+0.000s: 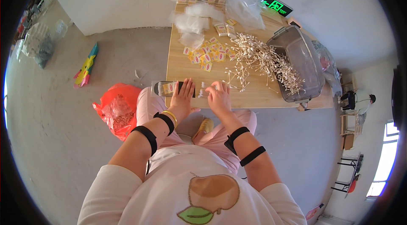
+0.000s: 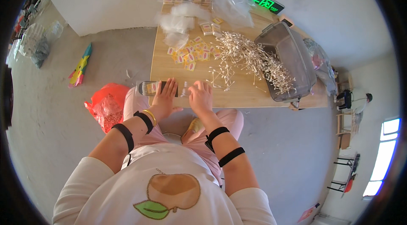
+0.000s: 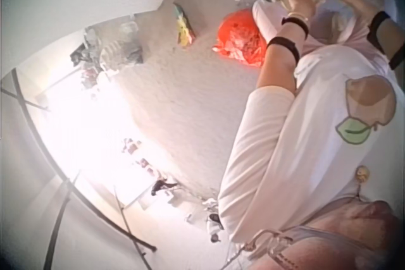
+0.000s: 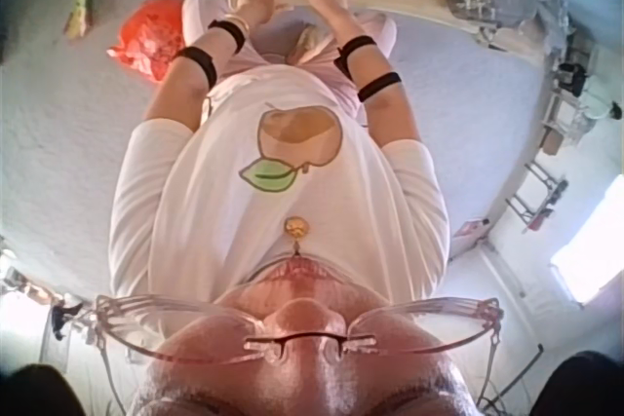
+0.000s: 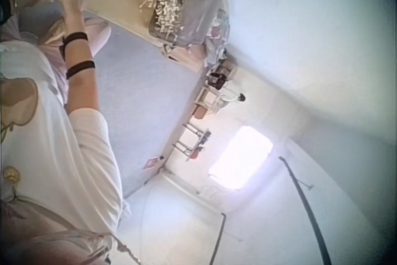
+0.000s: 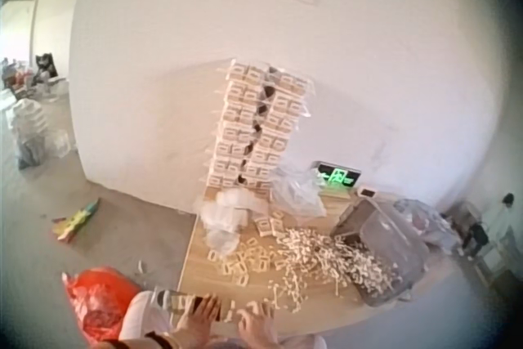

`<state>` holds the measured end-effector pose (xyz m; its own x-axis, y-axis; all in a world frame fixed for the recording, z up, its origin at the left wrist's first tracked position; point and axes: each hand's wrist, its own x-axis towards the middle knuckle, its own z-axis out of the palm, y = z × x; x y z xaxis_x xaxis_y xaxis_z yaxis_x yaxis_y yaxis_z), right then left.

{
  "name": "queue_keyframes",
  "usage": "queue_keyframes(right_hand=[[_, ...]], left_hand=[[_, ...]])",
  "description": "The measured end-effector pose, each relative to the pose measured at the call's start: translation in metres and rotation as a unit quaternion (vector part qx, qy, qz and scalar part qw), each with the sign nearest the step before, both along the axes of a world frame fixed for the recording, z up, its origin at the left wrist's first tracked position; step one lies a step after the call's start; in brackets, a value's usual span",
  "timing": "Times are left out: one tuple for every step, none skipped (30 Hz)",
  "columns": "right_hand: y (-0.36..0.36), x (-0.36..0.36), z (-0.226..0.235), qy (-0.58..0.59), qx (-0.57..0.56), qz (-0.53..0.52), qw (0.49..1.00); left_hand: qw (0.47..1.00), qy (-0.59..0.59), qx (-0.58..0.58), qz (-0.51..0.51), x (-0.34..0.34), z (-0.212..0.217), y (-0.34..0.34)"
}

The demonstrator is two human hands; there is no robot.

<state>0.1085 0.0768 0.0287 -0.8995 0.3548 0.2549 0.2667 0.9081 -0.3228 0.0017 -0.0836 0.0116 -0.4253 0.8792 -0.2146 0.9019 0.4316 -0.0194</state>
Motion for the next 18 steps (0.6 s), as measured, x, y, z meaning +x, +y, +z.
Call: queue_keyframes(right_hand=[[-0.0003, -0.0004, 0.0006, -0.005, -0.004, 0.001, 1.0], [0.0009, -0.0005, -0.0006, 0.003, -0.005, -0.001, 1.0], [0.0023, -0.001, -0.0017, 0.011, -0.007, -0.002, 1.0], [0.0038, -0.0014, -0.0028, 0.02, -0.008, -0.004, 1.0], [0.0047, -0.0018, -0.003, 0.019, -0.006, -0.005, 1.0], [0.0055, -0.0021, -0.0031, 0.019, -0.004, -0.006, 1.0], [0.006, -0.0022, -0.0034, 0.019, -0.002, -0.007, 1.0], [0.0064, -0.0024, -0.0038, 0.017, 0.0, -0.009, 1.0], [0.0067, -0.0026, -0.0042, 0.015, 0.001, -0.011, 1.0], [0.0069, -0.0027, -0.0046, 0.014, 0.003, -0.012, 1.0], [0.007, -0.0027, -0.0051, 0.012, 0.004, -0.013, 1.0], [0.007, -0.0026, -0.0055, 0.009, 0.005, -0.013, 1.0], [0.0071, -0.0026, -0.0059, 0.007, 0.006, -0.014, 1.0], [0.0069, -0.003, -0.0054, 0.007, 0.008, -0.014, 1.0], [0.0068, -0.0034, -0.0048, 0.007, 0.009, -0.014, 1.0], [0.0068, -0.0038, -0.0041, 0.007, 0.01, -0.014, 1.0], [0.007, -0.004, -0.0037, 0.007, 0.009, -0.016, 1.0], [0.0073, -0.0043, -0.0033, 0.006, 0.008, -0.017, 1.0]], left_hand=[[1.0, 0.0, -0.002, -0.001, -0.0001, 0.0002, -0.0003], [1.0, 0.001, 0.001, -0.002, -0.0001, -0.0003, -0.0004], [1.0, 0.001, 0.004, -0.003, 0.0001, -0.001, -0.0006], [1.0, 0.001, 0.007, -0.004, 0.0003, -0.0013, -0.0006], [1.0, 0.002, 0.005, -0.004, 0.0004, -0.0009, -0.0005], [1.0, 0.003, 0.003, -0.003, 0.0004, 0.0002, -0.0004], [1.0, 0.004, 0.002, -0.003, 0.0005, 0.0006, -0.0003], [1.0, 0.004, 0.001, -0.003, 0.0006, 0.0, -0.0003], [1.0, 0.005, 0.001, -0.002, 0.0007, -0.0011, -0.0003], [1.0, 0.006, 0.001, -0.002, 0.0009, -0.0016, -0.0004], [1.0, 0.003, 0.001, -0.001, 0.0009, -0.0011, -0.0004], [1.0, 0.001, 0.001, 0.0, 0.0009, 0.0, -0.0004], [1.0, -0.002, 0.001, 0.001, 0.001, 0.0006, -0.0004], [1.0, -0.001, 0.001, 0.001, 0.0009, -0.0001, -0.0004], [1.0, -0.001, 0.002, 0.001, 0.0008, -0.0012, -0.0004], [1.0, 0.0, 0.003, 0.001, 0.0007, -0.0019, -0.0003], [1.0, -0.004, -0.007, 0.003, 0.0008, 0.0002, 0.0001], [1.0, -0.008, -0.016, 0.005, 0.001, 0.0032, 0.0009]])
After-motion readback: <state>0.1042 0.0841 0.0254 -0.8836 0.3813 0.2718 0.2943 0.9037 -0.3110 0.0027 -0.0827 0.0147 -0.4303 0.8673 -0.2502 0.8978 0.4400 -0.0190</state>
